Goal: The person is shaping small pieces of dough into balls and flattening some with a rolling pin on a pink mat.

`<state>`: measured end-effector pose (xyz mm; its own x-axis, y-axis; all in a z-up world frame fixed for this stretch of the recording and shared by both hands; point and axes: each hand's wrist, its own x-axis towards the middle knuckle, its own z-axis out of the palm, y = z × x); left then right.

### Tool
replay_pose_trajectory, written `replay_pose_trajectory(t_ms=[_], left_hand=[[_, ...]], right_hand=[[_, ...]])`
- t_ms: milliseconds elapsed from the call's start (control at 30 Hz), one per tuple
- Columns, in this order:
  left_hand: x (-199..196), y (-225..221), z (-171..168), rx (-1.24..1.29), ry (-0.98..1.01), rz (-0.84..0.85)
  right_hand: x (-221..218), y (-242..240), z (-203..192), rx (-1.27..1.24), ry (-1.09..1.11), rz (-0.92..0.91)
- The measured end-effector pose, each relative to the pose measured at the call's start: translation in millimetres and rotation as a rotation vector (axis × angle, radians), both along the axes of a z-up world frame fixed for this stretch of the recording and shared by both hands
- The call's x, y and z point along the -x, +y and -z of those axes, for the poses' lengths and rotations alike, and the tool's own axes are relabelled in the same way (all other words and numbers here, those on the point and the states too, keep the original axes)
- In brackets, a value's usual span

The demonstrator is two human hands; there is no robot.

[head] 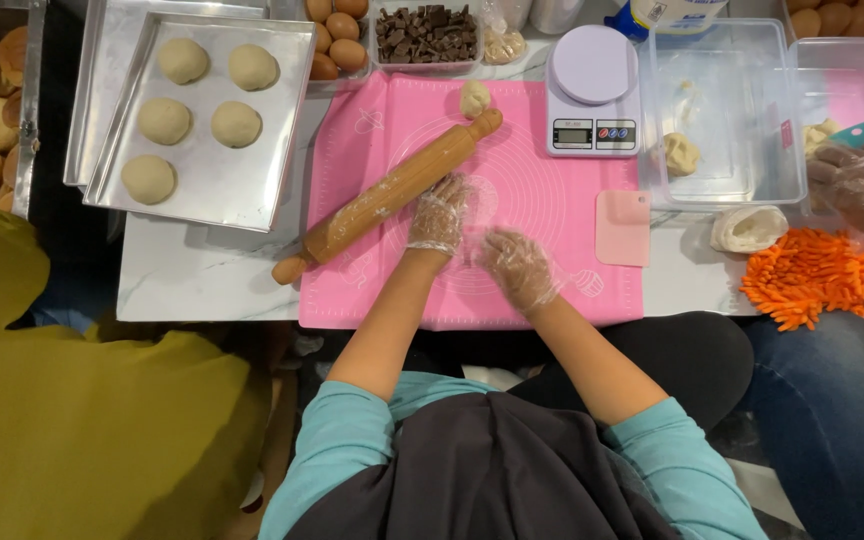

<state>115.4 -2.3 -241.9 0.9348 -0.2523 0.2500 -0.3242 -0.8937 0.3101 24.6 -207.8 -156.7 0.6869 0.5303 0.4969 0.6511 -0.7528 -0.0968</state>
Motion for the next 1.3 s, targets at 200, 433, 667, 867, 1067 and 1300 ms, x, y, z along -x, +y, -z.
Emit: replay_pose_trajectory(t_ms=[200, 433, 667, 867, 1067, 1300], left_hand=[[-6, 1, -5, 0.008, -0.071, 0.009], [17, -3, -47, 0.013, -0.045, -0.017], [12, -4, -51, 0.012, -0.106, -0.015], [10, -3, -45, 0.01, -0.109, -0.015], [2, 3, -31, -0.017, -0.018, 0.006], [-34, -8, 43, -0.02, 0.054, -0.042]], right_hand=[[-29, -12, -12, -0.527, -0.032, -0.024], [-27, -12, -65, -0.711, 0.629, 0.239], [-8, 13, -83, -0.085, -0.183, 0.067], [-58, -21, 33, -0.236, -0.163, 0.179], [-46, -31, -32, -0.782, -0.024, 0.034], [-19, 14, -76, -0.349, 0.191, -0.077]])
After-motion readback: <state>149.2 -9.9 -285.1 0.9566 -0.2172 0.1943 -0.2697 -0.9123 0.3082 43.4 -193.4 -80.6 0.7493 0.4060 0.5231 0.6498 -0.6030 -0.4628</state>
